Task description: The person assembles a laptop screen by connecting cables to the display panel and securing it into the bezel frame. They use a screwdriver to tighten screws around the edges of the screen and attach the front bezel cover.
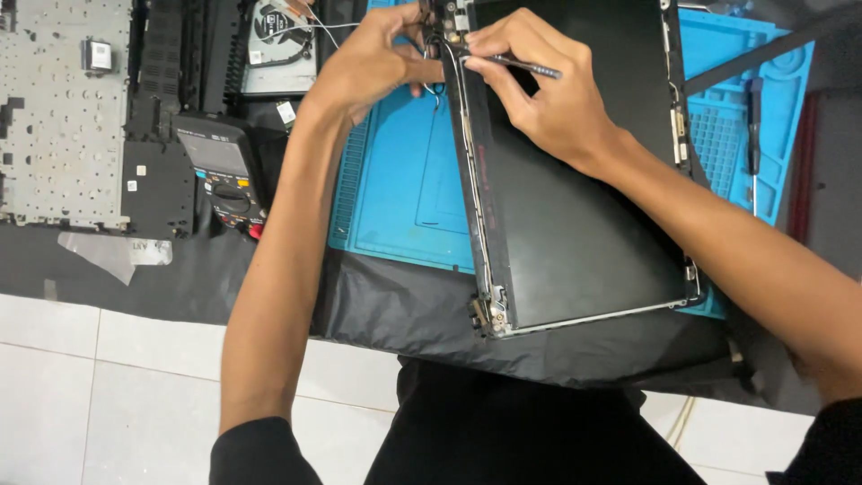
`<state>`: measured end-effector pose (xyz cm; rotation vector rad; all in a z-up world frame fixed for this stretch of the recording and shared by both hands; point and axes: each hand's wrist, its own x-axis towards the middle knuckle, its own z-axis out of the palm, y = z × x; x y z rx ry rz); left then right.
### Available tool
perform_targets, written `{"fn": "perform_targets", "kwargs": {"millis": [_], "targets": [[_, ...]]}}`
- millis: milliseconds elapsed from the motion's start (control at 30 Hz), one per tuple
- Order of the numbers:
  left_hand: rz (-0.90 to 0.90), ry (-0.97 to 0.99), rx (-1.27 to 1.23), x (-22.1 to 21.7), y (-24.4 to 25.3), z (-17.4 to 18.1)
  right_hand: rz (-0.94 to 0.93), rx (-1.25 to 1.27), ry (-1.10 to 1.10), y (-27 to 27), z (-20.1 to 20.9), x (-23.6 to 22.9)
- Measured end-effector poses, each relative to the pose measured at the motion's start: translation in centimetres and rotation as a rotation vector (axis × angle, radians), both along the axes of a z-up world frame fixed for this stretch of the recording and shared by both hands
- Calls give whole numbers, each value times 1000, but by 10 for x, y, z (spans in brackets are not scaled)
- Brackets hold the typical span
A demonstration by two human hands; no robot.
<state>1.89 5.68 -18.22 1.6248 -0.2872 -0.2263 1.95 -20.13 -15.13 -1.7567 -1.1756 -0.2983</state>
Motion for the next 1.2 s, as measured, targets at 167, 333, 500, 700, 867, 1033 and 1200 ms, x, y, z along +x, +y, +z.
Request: {"fn": "perform_targets", "kwargs": {"millis": [167,333,500,700,867,1033,1200], "targets": [[61,65,254,4,5,12,-3,10,-18,1,2,2],[-32,123,112,-5,-4,28,11,11,43,3,-1,2],[27,81,305,1,-9,11,37,7,60,2,0,1],[260,84,355,-12,-28,13,-23,30,211,1,-4,5],[567,-377,538,-47,-48,0,-7,87,331,-2,-12,9],[570,-322,560,-67,-57,20,-18,85,398,-2,-10,10],[472,-388,611,-76,-52,27,-11,110,425,0,-10,12]]}}
